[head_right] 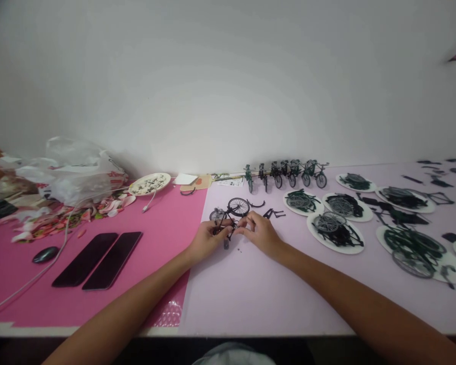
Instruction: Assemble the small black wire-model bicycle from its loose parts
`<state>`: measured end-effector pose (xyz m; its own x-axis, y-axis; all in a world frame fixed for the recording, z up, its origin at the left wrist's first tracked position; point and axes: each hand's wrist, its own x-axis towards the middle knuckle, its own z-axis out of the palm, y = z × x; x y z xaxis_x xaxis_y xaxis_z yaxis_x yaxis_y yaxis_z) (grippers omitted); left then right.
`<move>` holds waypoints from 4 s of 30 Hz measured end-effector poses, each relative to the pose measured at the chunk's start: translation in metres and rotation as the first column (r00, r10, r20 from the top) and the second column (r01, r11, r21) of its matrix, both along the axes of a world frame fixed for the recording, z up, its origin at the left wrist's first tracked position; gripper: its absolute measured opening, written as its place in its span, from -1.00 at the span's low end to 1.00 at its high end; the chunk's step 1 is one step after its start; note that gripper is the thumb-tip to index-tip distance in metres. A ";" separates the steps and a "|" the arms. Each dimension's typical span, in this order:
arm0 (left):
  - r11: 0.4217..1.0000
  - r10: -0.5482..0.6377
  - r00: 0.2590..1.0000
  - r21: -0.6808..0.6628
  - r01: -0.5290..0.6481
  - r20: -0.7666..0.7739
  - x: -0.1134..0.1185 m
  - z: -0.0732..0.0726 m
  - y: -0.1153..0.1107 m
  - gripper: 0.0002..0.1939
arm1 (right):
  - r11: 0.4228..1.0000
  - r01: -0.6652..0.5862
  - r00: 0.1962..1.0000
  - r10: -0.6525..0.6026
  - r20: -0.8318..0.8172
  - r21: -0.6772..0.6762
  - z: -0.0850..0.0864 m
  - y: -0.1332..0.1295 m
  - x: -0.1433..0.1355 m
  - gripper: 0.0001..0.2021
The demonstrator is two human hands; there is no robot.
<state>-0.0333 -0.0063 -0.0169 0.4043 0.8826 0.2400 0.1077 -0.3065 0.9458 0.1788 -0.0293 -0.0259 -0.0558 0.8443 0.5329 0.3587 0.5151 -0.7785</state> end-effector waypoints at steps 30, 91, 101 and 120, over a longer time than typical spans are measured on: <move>0.988 -0.024 0.982 -0.148 0.052 0.185 0.002 0.002 -0.003 -0.37 | 0.981 -0.021 1.000 0.022 0.004 -0.192 -0.002 0.003 -0.001 -0.65; 0.998 0.052 0.997 -0.037 -0.054 -0.049 -0.004 0.024 -0.003 -0.56 | 0.969 -0.125 0.990 0.108 -0.090 -0.213 -0.006 0.002 -0.008 -0.73; 0.993 0.019 1.000 -0.118 -0.018 0.010 -0.004 0.026 -0.002 -0.49 | 0.946 -0.190 0.980 0.167 -0.104 -0.264 -0.004 0.004 -0.007 -0.67; 0.979 -0.043 0.994 -0.194 0.061 0.096 -0.005 0.021 -0.002 -0.38 | 0.944 -0.187 0.982 0.182 -0.043 -0.272 -0.002 -0.001 -0.008 -0.58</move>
